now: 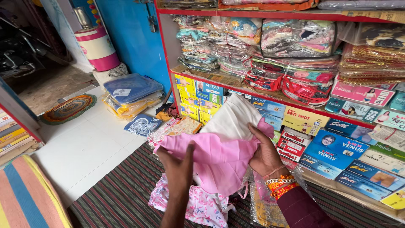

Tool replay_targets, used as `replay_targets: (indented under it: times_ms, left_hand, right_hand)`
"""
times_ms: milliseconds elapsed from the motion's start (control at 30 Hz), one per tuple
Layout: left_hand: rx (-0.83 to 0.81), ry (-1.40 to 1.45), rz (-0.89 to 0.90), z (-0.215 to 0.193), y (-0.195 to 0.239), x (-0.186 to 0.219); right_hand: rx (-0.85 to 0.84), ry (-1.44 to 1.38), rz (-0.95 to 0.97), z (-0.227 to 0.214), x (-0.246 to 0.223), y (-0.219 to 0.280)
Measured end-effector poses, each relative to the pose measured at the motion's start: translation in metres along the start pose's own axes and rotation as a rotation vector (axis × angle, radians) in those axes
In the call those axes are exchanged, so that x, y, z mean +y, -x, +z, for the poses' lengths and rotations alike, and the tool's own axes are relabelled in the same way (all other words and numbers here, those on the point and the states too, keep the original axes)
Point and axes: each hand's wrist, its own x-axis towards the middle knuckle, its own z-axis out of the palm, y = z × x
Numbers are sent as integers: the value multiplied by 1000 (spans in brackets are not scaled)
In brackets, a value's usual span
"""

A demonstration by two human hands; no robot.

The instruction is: The person sits on a mat in a shop and handles several packaged clothing items. They remove a yellow garment and a brown patterned cloth from their plastic packaging, unfold them, and then fold them back up. They also handle a pink floral garment, unfolding and folding it as well.

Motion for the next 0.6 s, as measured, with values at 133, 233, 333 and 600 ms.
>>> replay_targets:
  times_ms: [133, 233, 333, 600]
  left_hand:
    - [41, 33, -76, -12, 0, 10]
    - [144, -369, 370, -19, 8, 25]
    - [-176, -70, 255, -14, 19, 47]
    - [-356, -269, 851, 16, 59, 74]
  right_hand:
    - [-26, -17, -93, 3, -2, 4]
    - [-3, -26, -148, 4, -3, 4]
    - [23, -57, -123, 6, -3, 4]
    - [-137, -37, -38, 26, -1, 21]
